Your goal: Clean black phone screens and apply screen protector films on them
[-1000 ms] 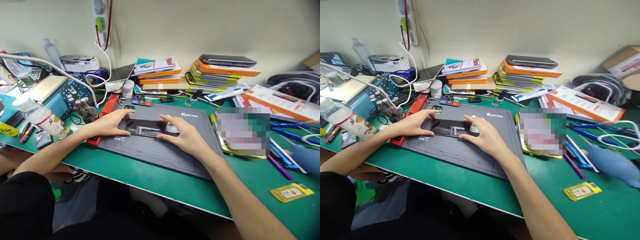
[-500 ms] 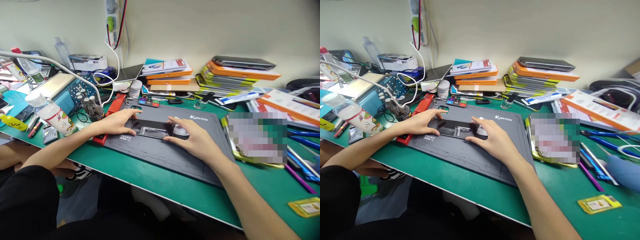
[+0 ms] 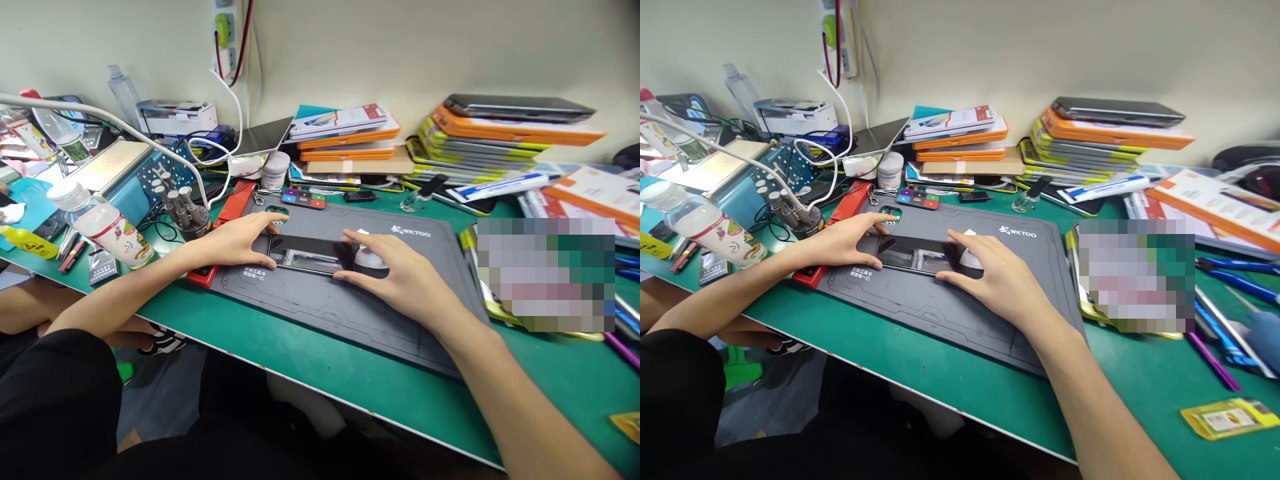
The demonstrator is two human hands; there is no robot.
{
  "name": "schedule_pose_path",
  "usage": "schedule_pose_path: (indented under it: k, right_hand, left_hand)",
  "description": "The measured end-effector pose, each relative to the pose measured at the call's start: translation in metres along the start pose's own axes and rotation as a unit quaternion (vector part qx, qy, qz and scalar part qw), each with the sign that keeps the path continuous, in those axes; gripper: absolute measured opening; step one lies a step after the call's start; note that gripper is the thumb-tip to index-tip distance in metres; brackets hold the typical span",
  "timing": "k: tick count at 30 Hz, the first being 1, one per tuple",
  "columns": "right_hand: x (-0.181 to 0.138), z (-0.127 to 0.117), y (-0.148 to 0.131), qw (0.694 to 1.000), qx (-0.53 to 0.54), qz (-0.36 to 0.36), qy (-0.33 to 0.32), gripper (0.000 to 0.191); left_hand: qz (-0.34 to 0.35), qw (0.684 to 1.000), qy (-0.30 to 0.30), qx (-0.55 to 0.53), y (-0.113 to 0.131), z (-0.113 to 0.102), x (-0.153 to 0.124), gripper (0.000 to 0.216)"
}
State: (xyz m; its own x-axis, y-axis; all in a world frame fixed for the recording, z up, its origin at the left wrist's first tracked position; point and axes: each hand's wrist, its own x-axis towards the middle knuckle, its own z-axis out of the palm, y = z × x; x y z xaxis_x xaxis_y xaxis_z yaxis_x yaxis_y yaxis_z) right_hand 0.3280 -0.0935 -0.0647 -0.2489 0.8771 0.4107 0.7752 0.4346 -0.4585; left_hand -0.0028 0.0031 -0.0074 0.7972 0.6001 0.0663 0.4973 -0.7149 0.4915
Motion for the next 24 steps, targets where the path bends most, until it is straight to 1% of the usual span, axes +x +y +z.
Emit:
schedule_pose_path:
  k: [8, 17, 21, 24]
  right_hand:
    - [0.002, -0.003, -0.002, 1.000, -0.012, -0.010, -0.006, 0.069]
    - [0.004, -0.007, -0.004, 1.000, -0.016, -0.013, -0.021, 0.070]
    - [0.005, -0.009, -0.006, 0.999, -0.015, -0.013, -0.027, 0.068]
    - [0.004, -0.010, -0.007, 1.000, -0.017, -0.013, -0.016, 0.066]
  left_hand:
    - [0.004, 1.000, 0.010, 0.028, -0.003, -0.001, 0.000, 0.092]
    - [-0.027, 0.999, -0.017, 0.023, 0.007, -0.008, 0.001, 0.092]
    - [-0.028, 0.999, -0.015, 0.034, 0.004, -0.008, 0.003, 0.093]
    - [-0.027, 0.999, -0.014, 0.043, 0.001, -0.007, 0.003, 0.093]
